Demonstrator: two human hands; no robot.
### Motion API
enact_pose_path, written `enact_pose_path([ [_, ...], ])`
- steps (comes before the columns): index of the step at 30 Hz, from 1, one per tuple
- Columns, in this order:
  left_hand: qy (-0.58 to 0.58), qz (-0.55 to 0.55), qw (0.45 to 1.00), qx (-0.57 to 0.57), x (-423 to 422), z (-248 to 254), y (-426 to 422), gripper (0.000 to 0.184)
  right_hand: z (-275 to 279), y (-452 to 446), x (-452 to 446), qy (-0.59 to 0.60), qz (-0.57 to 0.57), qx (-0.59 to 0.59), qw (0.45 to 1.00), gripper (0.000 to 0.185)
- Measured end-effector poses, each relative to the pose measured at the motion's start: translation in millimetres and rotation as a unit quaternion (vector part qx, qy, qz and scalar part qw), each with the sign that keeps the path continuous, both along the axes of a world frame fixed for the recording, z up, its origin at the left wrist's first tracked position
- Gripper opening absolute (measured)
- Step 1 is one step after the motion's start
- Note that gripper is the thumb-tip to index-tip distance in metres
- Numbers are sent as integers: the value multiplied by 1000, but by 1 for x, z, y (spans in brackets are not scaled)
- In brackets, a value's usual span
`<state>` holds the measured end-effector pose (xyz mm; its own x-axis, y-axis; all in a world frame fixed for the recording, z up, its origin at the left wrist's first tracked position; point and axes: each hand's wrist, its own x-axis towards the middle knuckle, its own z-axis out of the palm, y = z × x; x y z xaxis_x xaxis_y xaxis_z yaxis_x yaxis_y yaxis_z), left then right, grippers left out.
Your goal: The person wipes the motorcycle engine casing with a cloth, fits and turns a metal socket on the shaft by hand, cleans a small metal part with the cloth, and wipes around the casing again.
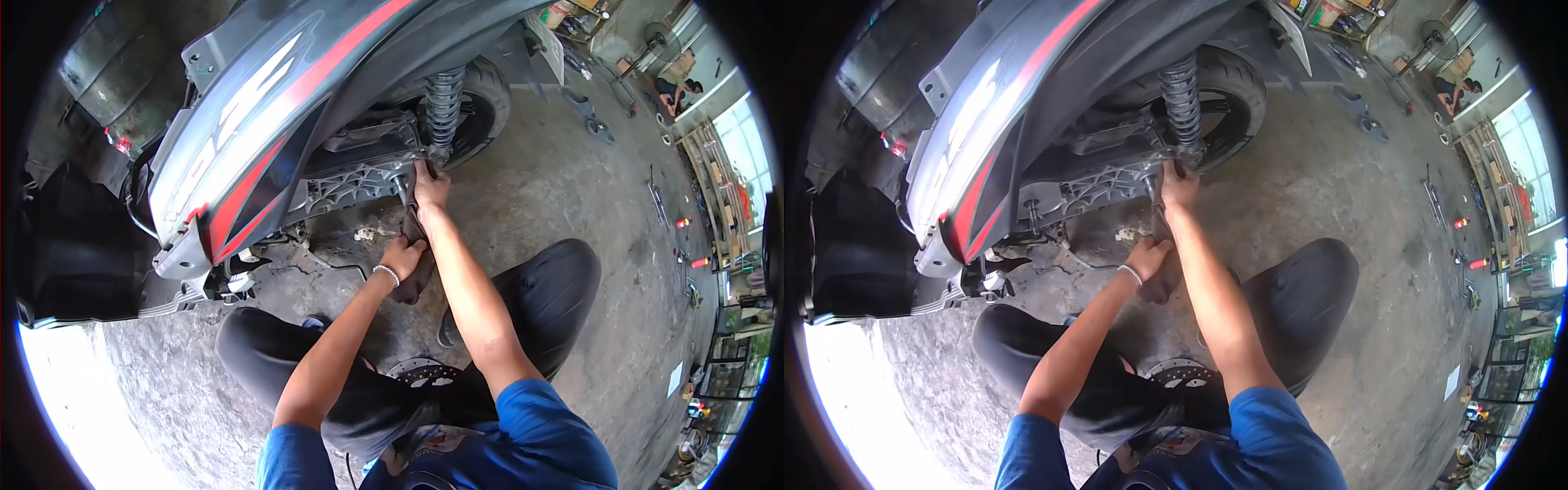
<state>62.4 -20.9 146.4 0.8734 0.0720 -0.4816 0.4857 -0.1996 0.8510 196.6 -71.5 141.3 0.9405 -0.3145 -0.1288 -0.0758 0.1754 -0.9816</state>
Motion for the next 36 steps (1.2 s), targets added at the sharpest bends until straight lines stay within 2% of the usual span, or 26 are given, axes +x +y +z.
enact_pose_path([
  [3, -15, -10, 1000, 2, -3, -7, 1, 44, 3, -3, -5, 7, 5, -5, 1000, 25],
  [5, -130, -162, 973, 103, -8, -25, 9, 40, 2, -7, -15, 10, 6, -14, 1000, 26],
  [7, -241, -305, 899, 199, -14, -41, 16, 37, -19, -20, -31, 106, -46, -108, 987, 30],
  [8, -246, -306, 898, 201, -16, -45, 16, 37, -27, -33, -42, 131, -64, -121, 982, 33],
  [10, -122, -301, 916, 236, -14, -51, 12, 33, -38, -50, -49, 146, -78, -134, 977, 36],
  [12, 19, -287, 924, 253, -26, -59, 5, 29, -50, -59, -61, 74, -37, -91, 992, 41],
  [14, -253, -366, 856, 264, -42, -43, 19, 30, -27, -52, -68, 63, -31, -135, 988, 43],
  [15, -249, -362, 859, 262, -44, -33, 21, 30, -21, -50, -64, 66, -24, -137, 988, 43],
  [17, -188, -307, 904, 229, -48, -15, 25, 32, -13, -45, -52, 17, 31, -84, 996, 41],
  [19, -132, -249, 939, 198, -41, 4, 27, 37, 3, -34, -39, 89, 23, 15, 996, 37],
  [22, -62, -160, 974, 146, -25, 33, 27, 45, 19, -13, -32, 22, -14, -26, 999, 36],
  [23, -65, -155, 975, 145, -22, 39, 29, 45, 25, -10, -29, 19, -10, -27, 999, 36],
  [27, -109, -73, 986, 103, -18, 58, 36, 45, 42, -2, -15, 154, -95, 116, 977, 21],
  [28, -110, -65, 987, 101, -19, 61, 36, 45, 40, -2, -12, 153, -88, 112, 978, 21],
  [31, -118, -55, 986, 100, -20, 69, 30, 44, 9, -13, 4, 139, 81, 218, 963, 19],
  [34, -126, -56, 986, 95, -17, 69, 33, 43, -5, -28, 20, 116, 236, 314, 912, 19],
  [36, -120, -68, 986, 89, -14, 66, 32, 43, 8, -30, 12, 107, 215, 298, 924, 18],
])
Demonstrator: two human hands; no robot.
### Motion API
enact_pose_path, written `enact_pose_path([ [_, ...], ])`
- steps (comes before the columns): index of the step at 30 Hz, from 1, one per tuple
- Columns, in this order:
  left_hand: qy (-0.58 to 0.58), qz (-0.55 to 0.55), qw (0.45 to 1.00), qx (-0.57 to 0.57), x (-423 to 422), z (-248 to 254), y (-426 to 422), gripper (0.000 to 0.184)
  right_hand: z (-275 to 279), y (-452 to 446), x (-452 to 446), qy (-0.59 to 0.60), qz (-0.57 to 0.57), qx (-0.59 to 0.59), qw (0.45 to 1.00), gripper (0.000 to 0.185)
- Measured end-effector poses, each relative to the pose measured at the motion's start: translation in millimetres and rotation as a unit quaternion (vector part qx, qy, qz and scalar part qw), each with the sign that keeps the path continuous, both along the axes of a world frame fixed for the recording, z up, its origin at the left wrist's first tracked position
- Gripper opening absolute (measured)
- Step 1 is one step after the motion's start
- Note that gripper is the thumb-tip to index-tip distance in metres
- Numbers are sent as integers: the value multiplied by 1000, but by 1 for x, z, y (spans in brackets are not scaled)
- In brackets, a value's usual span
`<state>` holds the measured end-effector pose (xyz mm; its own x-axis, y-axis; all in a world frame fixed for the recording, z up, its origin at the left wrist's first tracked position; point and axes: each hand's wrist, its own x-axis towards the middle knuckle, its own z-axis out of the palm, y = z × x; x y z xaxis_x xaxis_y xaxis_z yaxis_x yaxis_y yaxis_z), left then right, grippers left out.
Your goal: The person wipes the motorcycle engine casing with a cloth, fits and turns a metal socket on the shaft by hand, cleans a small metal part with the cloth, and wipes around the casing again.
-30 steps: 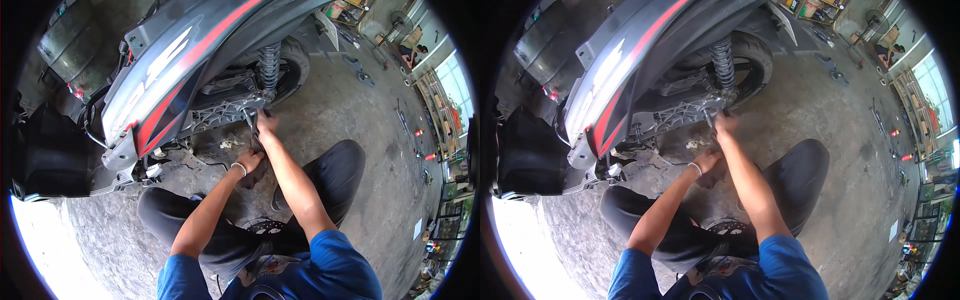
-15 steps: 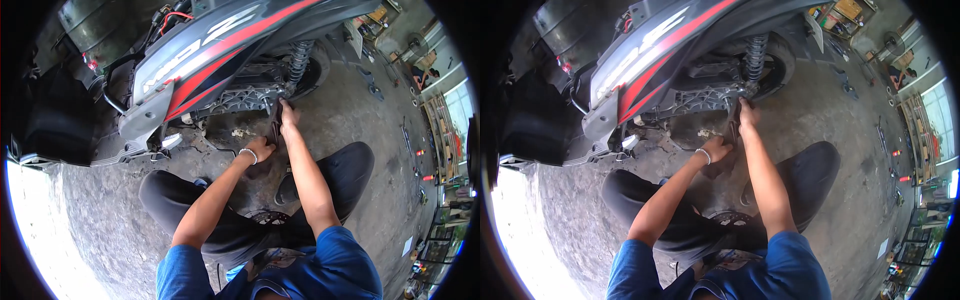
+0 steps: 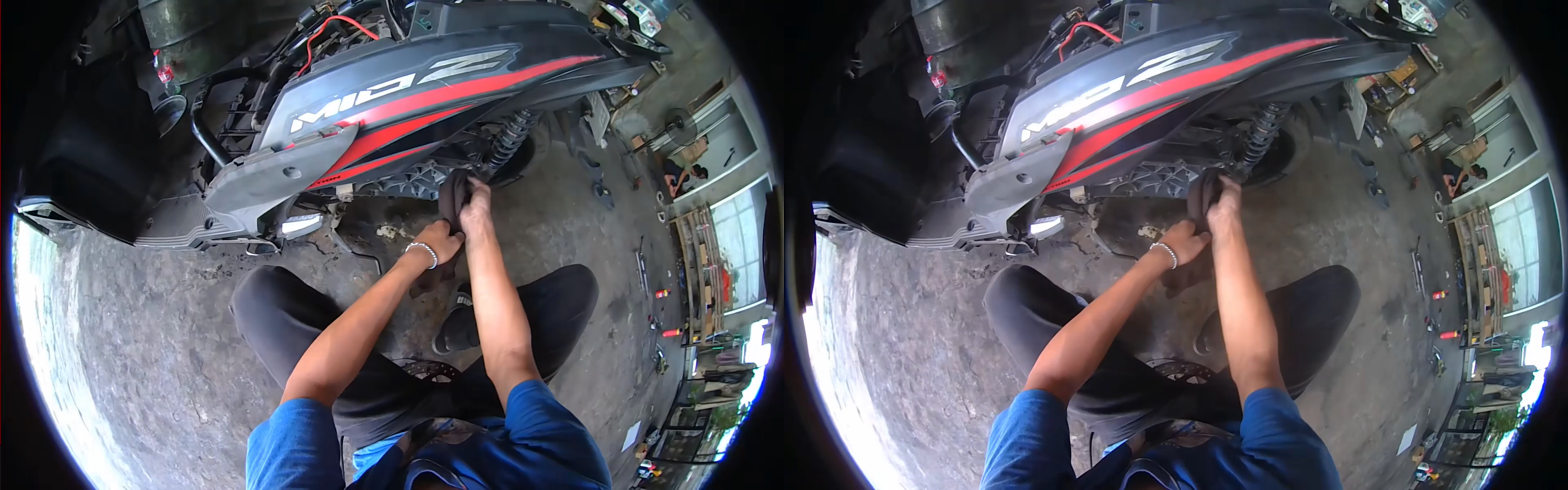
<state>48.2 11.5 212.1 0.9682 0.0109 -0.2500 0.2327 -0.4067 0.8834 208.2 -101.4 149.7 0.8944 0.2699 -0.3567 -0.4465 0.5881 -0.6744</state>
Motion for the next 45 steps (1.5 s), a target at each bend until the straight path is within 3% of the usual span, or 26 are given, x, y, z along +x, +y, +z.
enact_pose_path([
  [7, -17, -28, 999, 41, -12, 5, 11, 42, 14, 42, -38, 29, -137, -49, 989, 13],
  [11, 23, -52, 987, 148, -36, 34, 39, 39, 18, 80, -48, 58, -202, -63, 976, 11],
  [16, 37, -77, 961, 262, -57, 44, 54, 36, 18, 108, -67, 74, -210, -90, 971, 13],
  [19, 45, -96, 959, 263, -57, 43, 53, 37, 37, 123, -88, 49, -205, -126, 969, 16],
  [24, 57, -151, 948, 273, -54, 47, 54, 37, 49, 148, -115, -28, -85, -105, 990, 10],
  [26, 64, -175, 944, 272, -54, 46, 50, 38, 64, 148, -132, -226, 56, -217, 948, 10],
  [27, 76, -190, 942, 267, -61, 43, 46, 38, 58, 141, -136, -214, 55, -217, 951, 10],
  [30, 88, -210, 934, 277, -66, 47, 59, 38, 62, 132, -112, -243, 191, -78, 948, 11],
  [31, 86, -213, 933, 276, -64, 47, 61, 39, 64, 127, -103, -256, 238, -37, 936, 12],
  [33, 84, -229, 934, 263, -61, 45, 54, 39, 81, 107, -99, -341, 263, -151, 890, 18],
  [34, 86, -242, 932, 255, -62, 42, 49, 39, 78, 91, -95, -337, 261, -154, 891, 18],
  [36, 94, -268, 927, 245, -65, 36, 44, 40, 64, 57, -82, -436, 415, -334, 726, 26],
  [38, 78, -284, 925, 238, -66, 25, 39, 40, 40, 12, -76, -451, 534, -381, 605, 35],
  [39, 60, -297, 925, 230, -67, 17, 35, 41, 41, -8, -89, -437, 556, -386, 592, 34],
  [41, 23, -321, 923, 210, -66, 8, 25, 42, 64, -37, -106, -322, 665, -513, 437, 27],
  [43, 9, -305, 934, 185, -66, 7, 23, 42, 62, -56, -120, -354, 650, -461, 490, 27],
  [45, -18, -273, 951, 141, -64, 7, 27, 42, 58, -53, -128, -351, 603, -501, 512, 27],
])
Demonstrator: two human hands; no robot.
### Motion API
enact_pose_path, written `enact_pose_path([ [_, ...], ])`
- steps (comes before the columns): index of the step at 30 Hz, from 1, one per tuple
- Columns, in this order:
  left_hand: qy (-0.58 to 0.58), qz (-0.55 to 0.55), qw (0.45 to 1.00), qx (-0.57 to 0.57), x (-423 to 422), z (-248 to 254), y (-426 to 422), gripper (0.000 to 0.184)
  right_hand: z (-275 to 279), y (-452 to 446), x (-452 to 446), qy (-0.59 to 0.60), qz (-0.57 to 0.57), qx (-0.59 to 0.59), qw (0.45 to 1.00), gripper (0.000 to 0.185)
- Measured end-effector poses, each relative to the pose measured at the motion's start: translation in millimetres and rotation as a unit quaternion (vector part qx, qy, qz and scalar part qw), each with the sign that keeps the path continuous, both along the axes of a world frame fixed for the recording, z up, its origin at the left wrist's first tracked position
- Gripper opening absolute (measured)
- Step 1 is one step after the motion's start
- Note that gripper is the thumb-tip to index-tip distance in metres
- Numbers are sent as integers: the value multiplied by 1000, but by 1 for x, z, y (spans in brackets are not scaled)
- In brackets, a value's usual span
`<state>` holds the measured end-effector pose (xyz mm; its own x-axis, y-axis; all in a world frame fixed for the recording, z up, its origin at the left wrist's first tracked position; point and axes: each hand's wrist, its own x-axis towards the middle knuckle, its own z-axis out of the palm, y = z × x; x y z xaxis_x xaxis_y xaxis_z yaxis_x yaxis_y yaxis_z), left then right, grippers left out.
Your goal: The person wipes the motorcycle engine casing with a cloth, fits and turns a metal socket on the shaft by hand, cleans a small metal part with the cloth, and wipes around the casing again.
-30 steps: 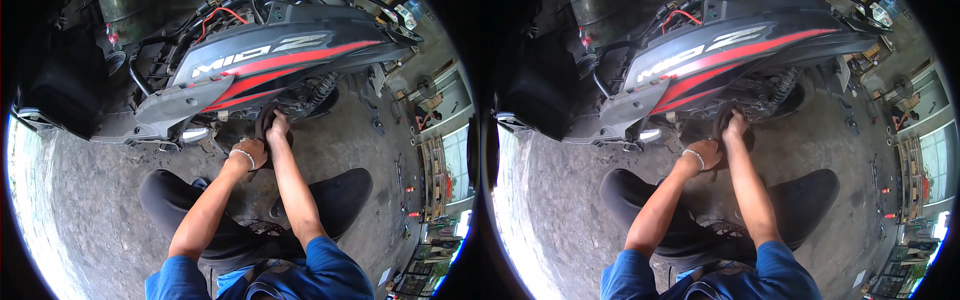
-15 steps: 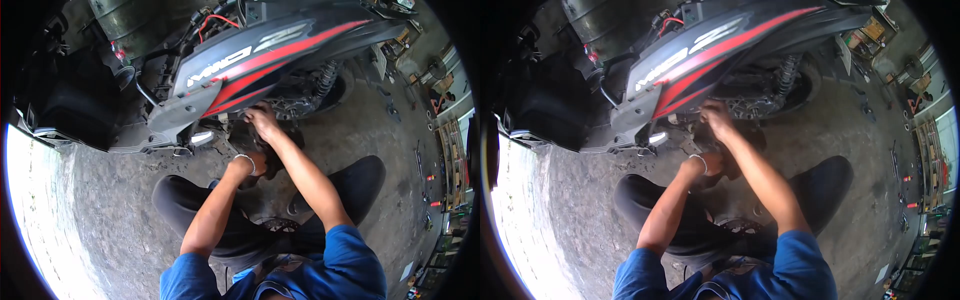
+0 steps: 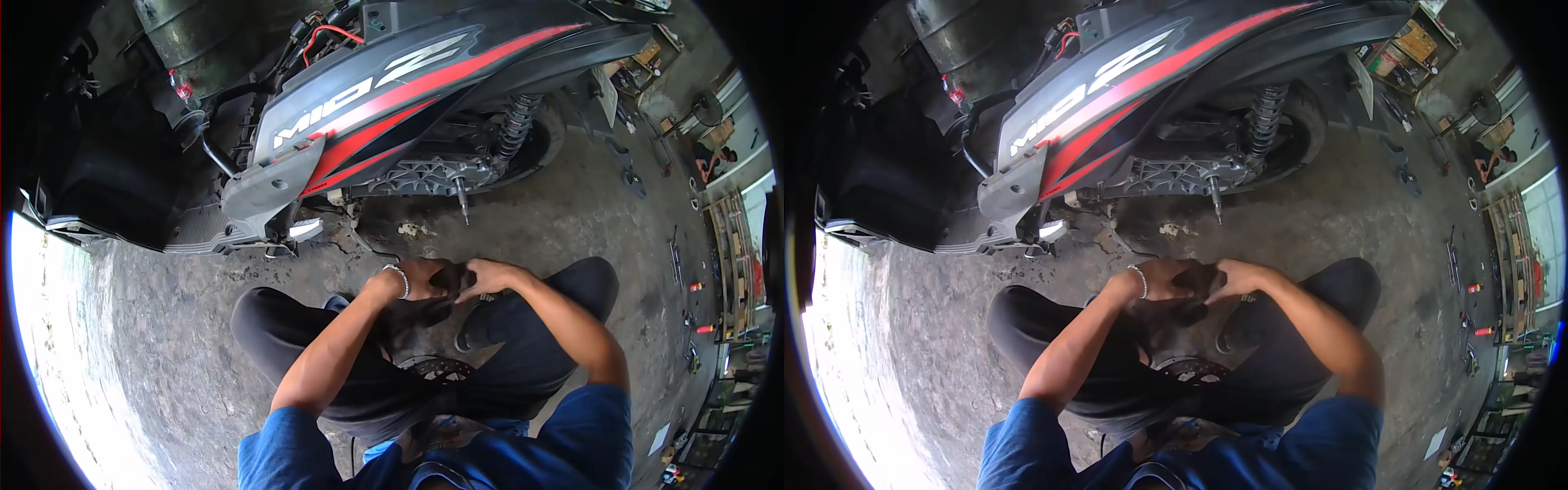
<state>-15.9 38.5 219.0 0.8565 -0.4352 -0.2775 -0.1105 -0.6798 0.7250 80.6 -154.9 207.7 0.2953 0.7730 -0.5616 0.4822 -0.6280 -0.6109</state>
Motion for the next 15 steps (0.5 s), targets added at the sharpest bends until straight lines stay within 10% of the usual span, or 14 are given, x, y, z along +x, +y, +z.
enact_pose_path([
  [4, -15, 35, 996, 76, 7, -1, 12, 43, -27, 11, 15, 57, -118, 197, 972, 31],
  [6, -26, 60, 984, 167, 10, -2, 20, 43, -15, 11, 21, -174, 14, 270, 947, 34],
  [11, -57, 82, 968, 229, 5, -34, 55, 35, 20, 23, 9, -86, -72, 105, 988, 38],
  [15, -54, 181, 948, 256, 11, -25, 45, 43, 9, 21, -2, -153, -97, 195, 964, 33],
])
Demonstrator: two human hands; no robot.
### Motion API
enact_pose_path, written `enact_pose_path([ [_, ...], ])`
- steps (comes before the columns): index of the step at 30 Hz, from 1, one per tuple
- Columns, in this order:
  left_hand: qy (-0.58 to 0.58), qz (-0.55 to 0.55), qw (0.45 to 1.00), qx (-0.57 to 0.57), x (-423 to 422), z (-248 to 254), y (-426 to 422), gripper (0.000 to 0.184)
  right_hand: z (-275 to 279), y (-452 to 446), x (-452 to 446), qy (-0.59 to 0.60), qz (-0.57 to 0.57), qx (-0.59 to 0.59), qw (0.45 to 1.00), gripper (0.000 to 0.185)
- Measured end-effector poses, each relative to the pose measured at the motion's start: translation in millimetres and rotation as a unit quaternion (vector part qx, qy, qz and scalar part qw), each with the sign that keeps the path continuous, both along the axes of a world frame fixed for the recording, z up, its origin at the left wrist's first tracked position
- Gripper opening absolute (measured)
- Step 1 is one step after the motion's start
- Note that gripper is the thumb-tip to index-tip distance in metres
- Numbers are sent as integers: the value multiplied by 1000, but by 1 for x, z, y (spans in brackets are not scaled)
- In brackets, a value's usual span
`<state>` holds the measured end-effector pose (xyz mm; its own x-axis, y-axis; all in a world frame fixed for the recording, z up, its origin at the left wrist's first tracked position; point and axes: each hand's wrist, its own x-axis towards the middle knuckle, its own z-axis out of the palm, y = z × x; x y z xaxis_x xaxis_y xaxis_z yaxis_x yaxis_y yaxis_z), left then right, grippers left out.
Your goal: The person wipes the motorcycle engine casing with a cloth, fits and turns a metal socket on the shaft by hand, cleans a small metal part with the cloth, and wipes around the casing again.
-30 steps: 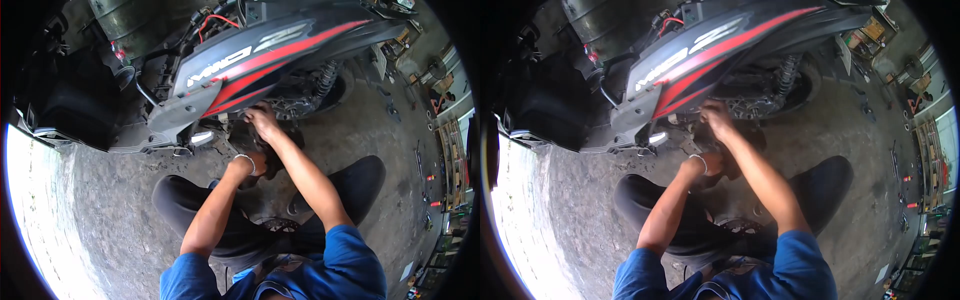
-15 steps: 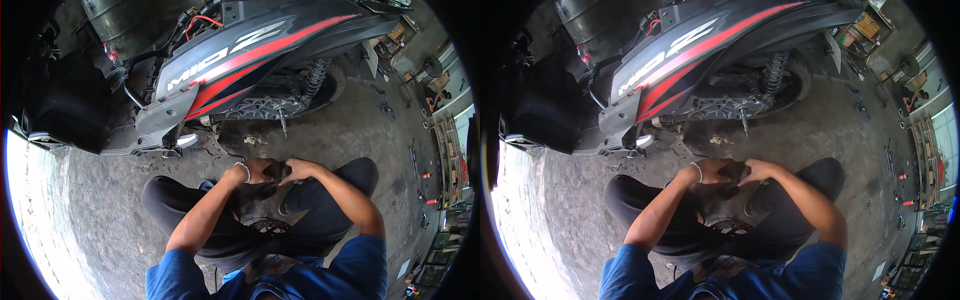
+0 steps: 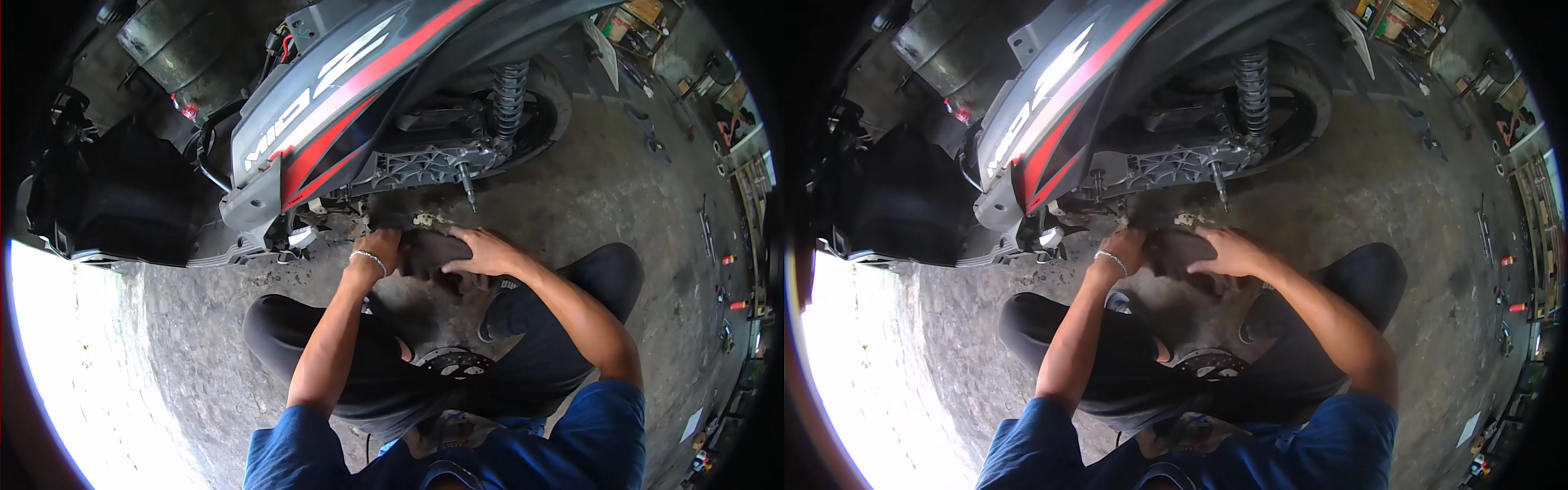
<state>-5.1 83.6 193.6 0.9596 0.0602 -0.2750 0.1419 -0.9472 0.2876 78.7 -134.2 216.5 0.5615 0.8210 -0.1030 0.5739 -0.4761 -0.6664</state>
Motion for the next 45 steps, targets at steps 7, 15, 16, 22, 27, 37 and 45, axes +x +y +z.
enact_pose_path([
  [7, 38, 7, 999, 5, 6, -2, -12, 43, 9, -15, 14, 36, -7, -216, 976, 28],
  [15, -75, -59, 929, -358, 4, 22, -50, 39, 44, -6, 2, 86, -9, 146, 986, 23],
  [16, 69, -5, 904, -423, 3, 31, -55, 39, 45, -7, 1, 118, -14, 217, 969, 22],
  [22, 55, 92, 853, -511, 8, 26, -57, 41, 30, -2, -1, 264, -219, 345, 874, 24],
  [27, -43, 34, 985, -164, 3, 37, -59, 48, 10, 9, -22, 253, -199, 235, 917, 29],
  [37, 6, -71, 993, 92, -16, 56, -3, 40, -84, 118, 19, -80, -351, 245, 900, 23],
  [45, 129, -114, 982, -80, -23, 56, -23, 35, -122, 178, 13, -238, -425, 264, 832, 25],
])
